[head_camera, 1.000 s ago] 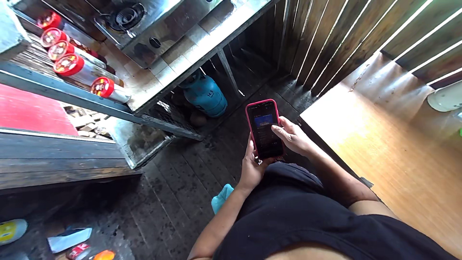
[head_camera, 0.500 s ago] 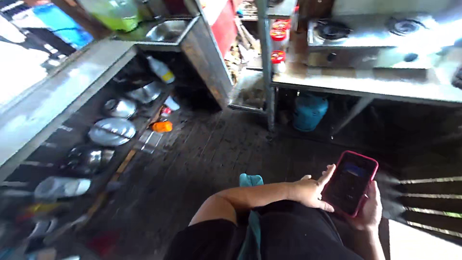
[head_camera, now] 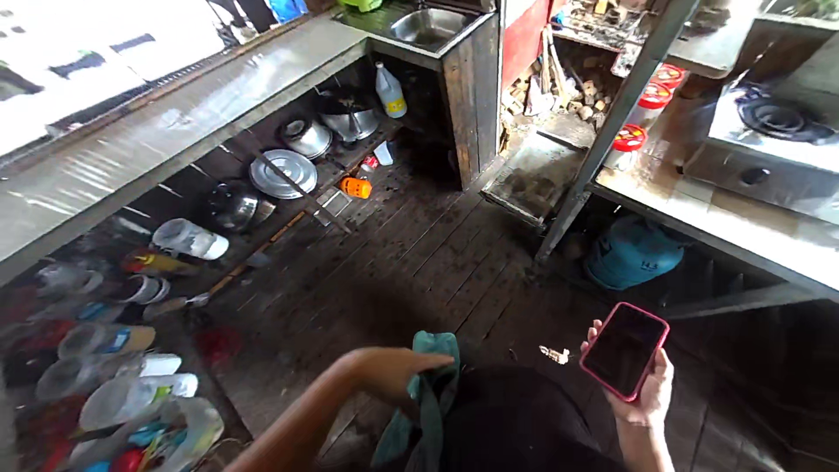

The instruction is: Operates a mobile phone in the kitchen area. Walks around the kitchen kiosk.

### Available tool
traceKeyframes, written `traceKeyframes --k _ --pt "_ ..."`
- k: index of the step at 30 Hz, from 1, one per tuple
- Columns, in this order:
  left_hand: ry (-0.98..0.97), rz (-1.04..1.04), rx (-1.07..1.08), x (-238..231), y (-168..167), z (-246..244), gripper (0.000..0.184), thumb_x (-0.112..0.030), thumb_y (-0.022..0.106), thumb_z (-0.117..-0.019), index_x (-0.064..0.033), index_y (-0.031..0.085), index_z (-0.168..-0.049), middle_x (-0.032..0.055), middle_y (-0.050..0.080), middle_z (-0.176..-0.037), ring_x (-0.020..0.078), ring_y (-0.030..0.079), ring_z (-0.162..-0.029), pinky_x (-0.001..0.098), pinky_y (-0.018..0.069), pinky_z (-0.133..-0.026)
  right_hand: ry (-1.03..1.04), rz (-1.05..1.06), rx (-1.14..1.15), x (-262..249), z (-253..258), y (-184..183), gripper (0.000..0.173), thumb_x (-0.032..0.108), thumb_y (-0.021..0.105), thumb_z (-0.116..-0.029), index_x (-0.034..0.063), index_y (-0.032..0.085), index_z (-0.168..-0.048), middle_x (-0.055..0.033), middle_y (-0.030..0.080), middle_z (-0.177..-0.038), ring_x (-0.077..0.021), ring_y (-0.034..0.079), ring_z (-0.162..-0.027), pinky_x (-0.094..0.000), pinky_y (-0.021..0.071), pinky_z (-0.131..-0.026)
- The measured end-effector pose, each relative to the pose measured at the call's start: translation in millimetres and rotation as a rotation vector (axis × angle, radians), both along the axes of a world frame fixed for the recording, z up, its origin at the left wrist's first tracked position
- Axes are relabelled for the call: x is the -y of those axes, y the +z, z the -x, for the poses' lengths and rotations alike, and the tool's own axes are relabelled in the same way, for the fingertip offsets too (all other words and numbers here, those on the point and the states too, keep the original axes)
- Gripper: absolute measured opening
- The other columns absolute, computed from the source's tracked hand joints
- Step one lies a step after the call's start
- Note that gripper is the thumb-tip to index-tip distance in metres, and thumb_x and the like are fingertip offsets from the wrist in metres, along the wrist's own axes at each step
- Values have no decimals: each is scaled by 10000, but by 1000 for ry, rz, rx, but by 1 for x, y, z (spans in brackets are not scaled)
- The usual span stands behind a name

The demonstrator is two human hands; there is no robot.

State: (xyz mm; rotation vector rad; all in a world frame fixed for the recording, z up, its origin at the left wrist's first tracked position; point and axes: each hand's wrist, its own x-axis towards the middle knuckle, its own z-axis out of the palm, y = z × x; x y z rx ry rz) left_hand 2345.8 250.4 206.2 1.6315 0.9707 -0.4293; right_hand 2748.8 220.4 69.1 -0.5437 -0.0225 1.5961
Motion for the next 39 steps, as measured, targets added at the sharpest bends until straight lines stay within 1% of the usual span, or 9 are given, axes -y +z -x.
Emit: traceKeyframes --k 6,11,14,18,22,26,29,33,39 --pt "261 -231 -20 2 -27 -2 500 -245 632 -1021 -158 525 -1502 200 662 -1321 409 641 -1205 632 468 -1029 100 558 403 -94 68 20 218 162 379 -1045 53 534 -1152 -118 701 -929 -195 725 -767 -363 622 -597" --pt "625 -554 -183 -38 -28 19 354 -294 699 -957 -172 715 -1289 164 760 -1054 415 722 -969 682 524 -834 432 560 391 -172 137 35 228 175 461 -1059 41 546 -1223 -123 702 -979 -197 719 -843 -371 622 -718" --pt "840 -822 -39 -87 -41 45 218 -236 720 -889 -49 758 -996 121 743 -855 303 724 -784 591 561 -710 585 204 130 -207 173 58 184 138 497 -1022 48 599 -1145 -134 738 -1023 -228 735 -942 -419 620 -840" --pt "926 -898 72 -182 -23 57 213 -180 713 -844 17 723 -924 94 700 -781 165 671 -698 401 557 -683 979 -633 -265 -271 218 79 255 261 680 -934 250 766 -1174 -3 757 -1158 -160 705 -1107 -387 561 -990" --pt "775 -959 123 -269 3 69 240 -208 745 -856 19 671 -842 107 653 -724 182 627 -651 395 504 -618 1047 -1335 -371 -338 303 79 312 298 558 -1034 99 728 -1205 -77 722 -1244 -204 652 -1223 -394 497 -1082" --pt "633 -901 69 -313 16 98 289 -274 731 -873 7 671 -841 138 674 -767 292 673 -727 525 518 -649 1455 -1395 -84 -403 329 75 321 189 594 -992 -63 714 -1150 -107 698 -1265 -112 624 -1213 -296 468 -1086" --pt "599 -911 112 -321 9 137 219 -201 724 -869 16 703 -896 158 700 -858 319 696 -819 536 544 -716 1602 -1388 245 -441 341 101 155 41 574 -932 -50 697 -955 -3 708 -944 19 625 -916 -202 510 -854" --pt "617 -695 -119 -321 18 183 405 61 693 -844 -63 695 -1230 233 648 -1132 449 618 -1095 617 515 -888 1907 -1621 934 -465 391 116 181 -82 663 -868 -118 704 -1041 -290 702 -964 -415 687 -936 -581 518 -867" --pt "879 -638 -336 -338 35 275 542 67 666 -872 -84 603 -1388 211 670 -1231 411 677 -1062 614 530 -886 2144 -1891 1445 -483 499 143 268 34 500 -1031 -115 631 -1212 -316 650 -1213 -492 618 -1167 -655 478 -958"
